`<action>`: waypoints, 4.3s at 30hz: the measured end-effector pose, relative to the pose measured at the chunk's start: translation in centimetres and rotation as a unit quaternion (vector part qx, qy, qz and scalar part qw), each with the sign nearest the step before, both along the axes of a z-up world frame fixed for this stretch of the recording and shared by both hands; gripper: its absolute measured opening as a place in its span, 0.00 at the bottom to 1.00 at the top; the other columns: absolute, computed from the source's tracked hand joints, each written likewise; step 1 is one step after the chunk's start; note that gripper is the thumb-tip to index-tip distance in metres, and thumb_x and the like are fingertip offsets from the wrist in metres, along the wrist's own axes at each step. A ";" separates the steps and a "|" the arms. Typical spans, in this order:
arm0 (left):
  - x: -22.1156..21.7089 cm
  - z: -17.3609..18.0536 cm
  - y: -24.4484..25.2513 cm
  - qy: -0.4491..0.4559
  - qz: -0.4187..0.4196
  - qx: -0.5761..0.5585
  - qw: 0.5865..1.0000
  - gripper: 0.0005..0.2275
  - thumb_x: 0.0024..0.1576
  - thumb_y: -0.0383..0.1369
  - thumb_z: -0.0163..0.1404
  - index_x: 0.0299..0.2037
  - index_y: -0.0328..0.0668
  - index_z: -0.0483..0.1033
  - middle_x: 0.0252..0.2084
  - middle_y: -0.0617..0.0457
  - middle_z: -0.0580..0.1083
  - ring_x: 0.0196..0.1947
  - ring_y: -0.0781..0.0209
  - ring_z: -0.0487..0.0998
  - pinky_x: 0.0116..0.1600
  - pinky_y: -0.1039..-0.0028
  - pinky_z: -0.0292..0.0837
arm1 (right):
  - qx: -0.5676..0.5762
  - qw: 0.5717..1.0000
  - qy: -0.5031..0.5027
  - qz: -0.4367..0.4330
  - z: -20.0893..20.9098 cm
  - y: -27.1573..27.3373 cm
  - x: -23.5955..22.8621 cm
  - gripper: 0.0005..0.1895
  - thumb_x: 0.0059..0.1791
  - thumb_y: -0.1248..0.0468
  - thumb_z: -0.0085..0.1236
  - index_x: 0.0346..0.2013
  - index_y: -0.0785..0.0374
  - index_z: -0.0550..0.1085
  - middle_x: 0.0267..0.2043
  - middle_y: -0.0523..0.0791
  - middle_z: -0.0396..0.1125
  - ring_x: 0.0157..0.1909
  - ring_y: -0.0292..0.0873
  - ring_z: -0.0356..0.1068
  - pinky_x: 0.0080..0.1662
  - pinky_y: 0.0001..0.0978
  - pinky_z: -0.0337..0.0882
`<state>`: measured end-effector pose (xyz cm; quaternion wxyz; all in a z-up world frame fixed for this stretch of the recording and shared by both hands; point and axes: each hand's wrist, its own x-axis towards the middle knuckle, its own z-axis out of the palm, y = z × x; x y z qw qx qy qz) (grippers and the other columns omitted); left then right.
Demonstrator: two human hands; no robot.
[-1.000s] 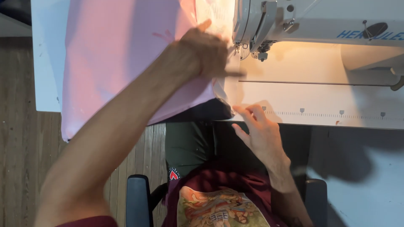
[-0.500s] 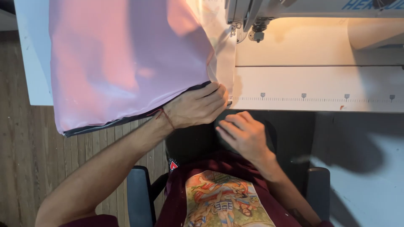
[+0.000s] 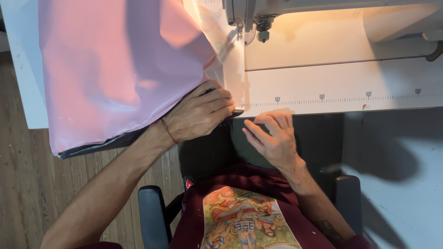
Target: The person is sewing different colored leather and fabric pieces together using an industrial sewing machine to construct a bag.
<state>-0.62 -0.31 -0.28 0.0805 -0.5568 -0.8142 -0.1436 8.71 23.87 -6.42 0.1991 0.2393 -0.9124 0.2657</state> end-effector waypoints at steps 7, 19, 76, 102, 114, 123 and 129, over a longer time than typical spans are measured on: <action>0.4 -0.6 0.5 0.056 -0.008 -0.061 0.997 0.12 0.53 0.34 0.48 0.41 0.35 0.80 0.48 0.52 0.77 0.55 0.59 0.73 0.67 0.63 0.63 | -0.022 0.999 -0.031 -0.012 -0.5 0.1 0.2 0.19 0.47 0.61 0.71 0.51 0.59 0.78 0.52 0.40 0.68 0.53 0.43 0.66 0.58 0.39 0.64; -0.3 2.7 2.7 0.204 0.007 -0.242 0.948 0.15 0.54 0.37 0.47 0.42 0.34 0.80 0.50 0.43 0.77 0.58 0.49 0.74 0.68 0.57 0.62 | 0.104 0.995 -0.013 -0.004 1.1 -1.3 -1.4 0.24 0.46 0.58 0.69 0.56 0.59 0.77 0.63 0.38 0.68 0.48 0.44 0.63 0.55 0.40 0.63; -7.4 0.9 3.4 0.001 0.073 -0.259 0.963 0.36 0.38 0.61 0.63 0.53 0.50 0.74 0.63 0.27 0.65 0.67 0.38 0.63 0.71 0.59 0.53 | 0.155 0.987 0.013 -0.036 0.3 -2.2 -4.3 0.16 0.48 0.62 0.69 0.51 0.56 0.81 0.57 0.33 0.71 0.41 0.38 0.62 0.46 0.36 0.59; -9.5 -0.2 2.3 0.058 0.024 -0.265 0.962 0.39 0.44 0.69 0.53 0.54 0.43 0.74 0.65 0.35 0.68 0.67 0.42 0.65 0.70 0.59 0.54 | 0.181 0.981 -0.008 -0.062 0.9 -2.9 -5.0 0.19 0.50 0.58 0.68 0.55 0.55 0.79 0.60 0.31 0.69 0.43 0.38 0.61 0.48 0.37 0.59; -9.3 -0.8 2.5 0.124 0.028 -0.262 0.957 0.33 0.46 0.63 0.52 0.47 0.41 0.80 0.58 0.45 0.73 0.61 0.49 0.71 0.69 0.59 0.57 | 0.203 0.977 -0.006 -0.065 1.5 -3.4 -6.2 0.20 0.51 0.57 0.67 0.57 0.55 0.78 0.60 0.31 0.69 0.43 0.39 0.61 0.49 0.37 0.58; -8.8 3.3 4.7 -0.075 0.091 -0.364 0.924 0.14 0.60 0.43 0.47 0.38 0.44 0.82 0.41 0.49 0.79 0.46 0.50 0.79 0.59 0.52 0.63 | 0.210 0.976 0.009 -0.049 1.5 -3.1 -5.7 0.19 0.49 0.59 0.66 0.55 0.57 0.79 0.61 0.35 0.69 0.42 0.39 0.62 0.47 0.38 0.58; -15.4 -4.7 4.9 0.066 0.187 -0.234 0.952 0.14 0.56 0.41 0.50 0.47 0.46 0.83 0.49 0.52 0.77 0.55 0.51 0.72 0.60 0.57 0.57 | 0.240 0.969 0.035 -0.050 2.0 -3.5 -5.0 0.20 0.50 0.58 0.66 0.56 0.59 0.79 0.62 0.36 0.69 0.40 0.39 0.62 0.47 0.37 0.58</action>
